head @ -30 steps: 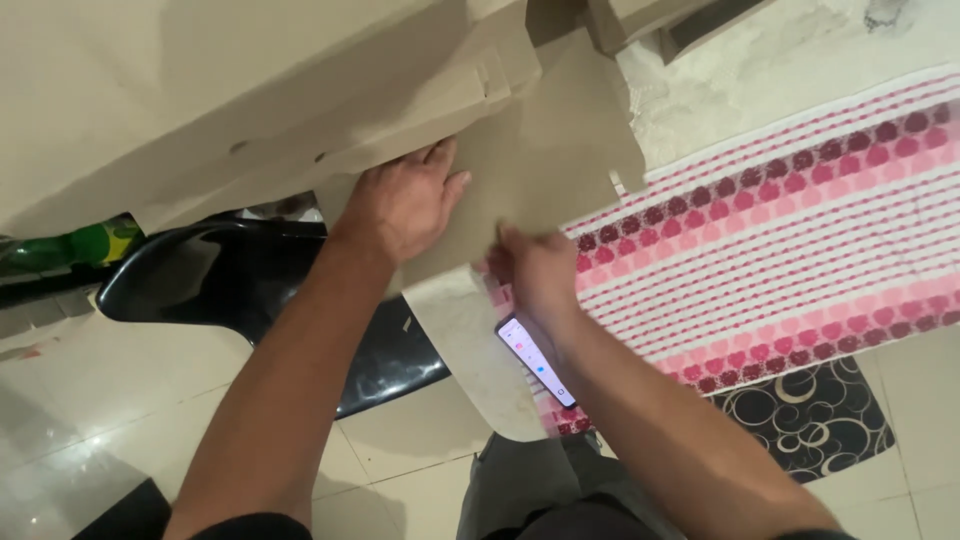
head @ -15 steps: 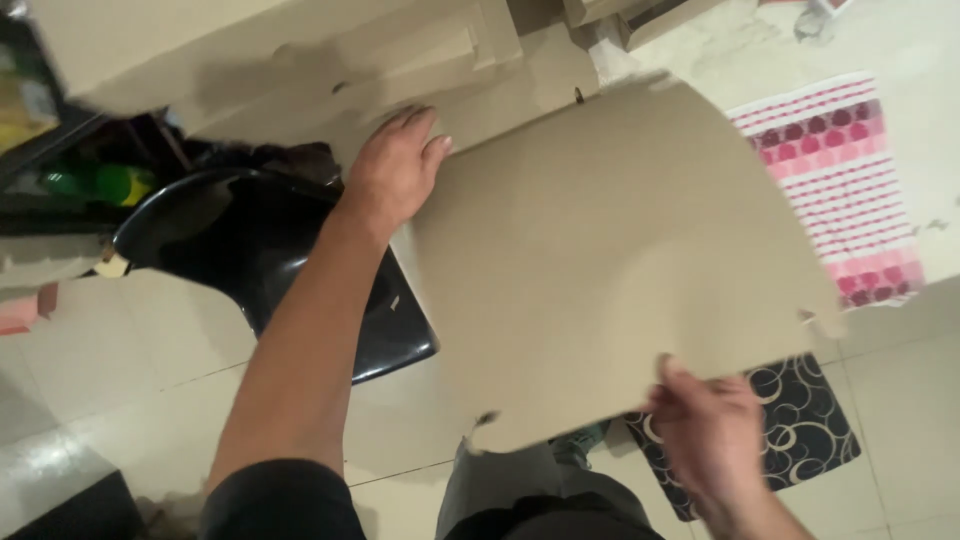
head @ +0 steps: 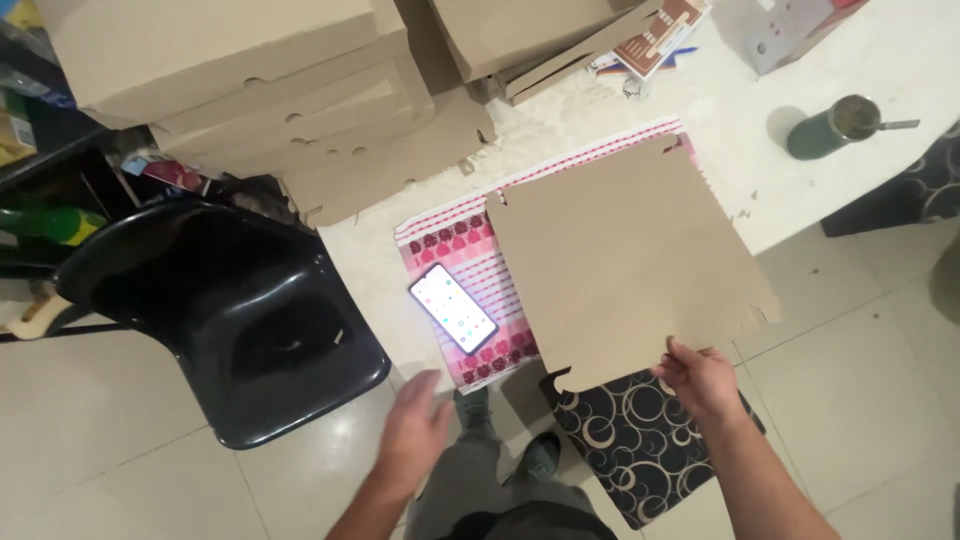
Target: Fold and assemble flat cardboard blanks into completed pizza boxes.
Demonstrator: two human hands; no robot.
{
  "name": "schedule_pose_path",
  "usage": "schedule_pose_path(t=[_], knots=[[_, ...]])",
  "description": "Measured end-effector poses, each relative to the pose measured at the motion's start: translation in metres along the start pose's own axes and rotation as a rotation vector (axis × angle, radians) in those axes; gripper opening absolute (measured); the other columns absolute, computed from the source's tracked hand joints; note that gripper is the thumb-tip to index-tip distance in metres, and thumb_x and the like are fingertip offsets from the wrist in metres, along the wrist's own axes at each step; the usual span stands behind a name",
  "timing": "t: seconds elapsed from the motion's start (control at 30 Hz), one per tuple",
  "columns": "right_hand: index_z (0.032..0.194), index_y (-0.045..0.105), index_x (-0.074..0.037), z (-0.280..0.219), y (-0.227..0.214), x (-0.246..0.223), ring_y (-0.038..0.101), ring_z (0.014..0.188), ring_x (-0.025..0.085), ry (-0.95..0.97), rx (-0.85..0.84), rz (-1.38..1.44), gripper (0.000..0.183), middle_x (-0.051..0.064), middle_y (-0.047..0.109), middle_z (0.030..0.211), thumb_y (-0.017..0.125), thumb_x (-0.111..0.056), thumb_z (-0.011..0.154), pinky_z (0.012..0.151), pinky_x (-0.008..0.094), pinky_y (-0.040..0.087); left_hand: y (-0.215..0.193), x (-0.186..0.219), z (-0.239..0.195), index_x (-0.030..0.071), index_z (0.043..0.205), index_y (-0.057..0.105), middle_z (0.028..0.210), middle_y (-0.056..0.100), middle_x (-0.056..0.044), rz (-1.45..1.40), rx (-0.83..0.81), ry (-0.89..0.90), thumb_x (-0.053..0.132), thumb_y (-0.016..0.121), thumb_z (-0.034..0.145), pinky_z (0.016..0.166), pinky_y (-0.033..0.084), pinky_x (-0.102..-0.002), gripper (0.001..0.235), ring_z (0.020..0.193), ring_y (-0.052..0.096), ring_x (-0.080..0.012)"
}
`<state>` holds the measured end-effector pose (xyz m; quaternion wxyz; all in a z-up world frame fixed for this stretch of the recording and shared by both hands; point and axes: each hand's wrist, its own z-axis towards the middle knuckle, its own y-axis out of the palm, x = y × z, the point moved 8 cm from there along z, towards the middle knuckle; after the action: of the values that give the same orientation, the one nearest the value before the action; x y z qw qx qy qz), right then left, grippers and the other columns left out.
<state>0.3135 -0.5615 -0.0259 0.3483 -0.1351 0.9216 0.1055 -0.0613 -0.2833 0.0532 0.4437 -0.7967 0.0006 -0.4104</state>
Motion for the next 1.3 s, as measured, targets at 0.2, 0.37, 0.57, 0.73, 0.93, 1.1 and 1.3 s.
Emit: schedule_pose_path(t=[0.2,0.37,0.57,0.73,0.93,1.1,1.3], knots=[[0.098,0.062,0.012,0.026,-0.006,0.000,0.066,0.070,0.022,-0.029,0.042,-0.073,0.022,0.015,0.063,0.083,0.063,-0.009,0.104,0.068,0.033,0.063,0.013,0.065,0.013,-0.004,0.136,0.057,0.138,0.058,-0.020,0.029,-0.128,0.279,0.010,0.071,0.085,0.108,0.045,-0.045,0.055,0.129,0.055,-0.0369],[0.097,0.061,0.002,0.045,0.003,-0.016,0.075,0.063,0.026,-0.037,0.141,-0.017,0.013,0.012,0.065,0.070,0.071,-0.006,0.097,0.063,0.047,0.068,0.031,0.030,0.006,0.005,0.135,0.061,0.137,0.059,-0.020,0.150,-0.055,0.366,0.020,0.079,0.083,0.115,0.042,-0.046,0.057,0.135,0.054,-0.0385],[0.104,0.061,0.020,0.052,0.013,-0.034,0.065,0.074,0.027,0.019,0.023,-0.042,0.027,0.019,0.061,0.087,0.056,-0.006,0.106,0.075,0.038,0.063,0.009,0.061,0.029,0.002,0.130,0.065,0.136,0.065,-0.015,0.108,-0.113,0.174,0.014,0.076,0.082,0.109,0.049,-0.043,0.051,0.128,0.061,-0.0307],[0.089,0.066,0.011,0.051,0.043,-0.049,0.060,0.052,0.024,0.286,-0.012,-0.233,0.041,0.028,0.072,0.075,0.051,-0.021,0.110,0.047,0.031,0.044,0.040,0.139,0.112,0.003,0.138,0.059,0.139,0.063,-0.013,0.194,0.036,0.495,0.025,0.067,0.092,0.117,0.041,-0.043,0.052,0.135,0.054,-0.0305],[0.112,0.065,0.027,0.109,0.011,-0.054,0.069,0.115,0.052,0.651,-0.320,-0.229,0.051,0.045,0.071,0.119,0.056,-0.020,0.094,0.104,0.062,0.054,0.155,0.134,0.171,-0.002,0.142,0.049,0.158,0.041,-0.022,0.263,-0.149,0.554,0.048,0.066,0.089,0.124,0.018,-0.056,0.075,0.150,0.031,-0.0369],[0.145,0.035,0.006,0.184,-0.040,-0.129,0.068,0.114,0.047,0.634,-0.380,-0.265,0.062,0.036,0.065,0.123,0.058,-0.018,0.092,0.100,0.065,0.056,0.224,0.094,0.148,0.006,0.150,0.047,0.154,0.046,-0.021,0.399,-0.063,0.630,0.053,0.043,0.101,0.117,0.028,-0.061,0.068,0.144,0.041,-0.0377],[0.128,0.066,0.013,0.260,-0.049,-0.169,0.075,0.082,0.040,0.463,-0.446,-0.814,0.045,0.031,0.078,0.099,0.072,0.007,0.084,0.072,0.053,0.063,0.268,0.082,0.132,0.021,0.142,0.057,0.143,0.059,-0.006,0.596,0.228,0.598,0.017,0.061,0.095,0.101,0.051,-0.050,0.047,0.130,0.058,-0.0231]])
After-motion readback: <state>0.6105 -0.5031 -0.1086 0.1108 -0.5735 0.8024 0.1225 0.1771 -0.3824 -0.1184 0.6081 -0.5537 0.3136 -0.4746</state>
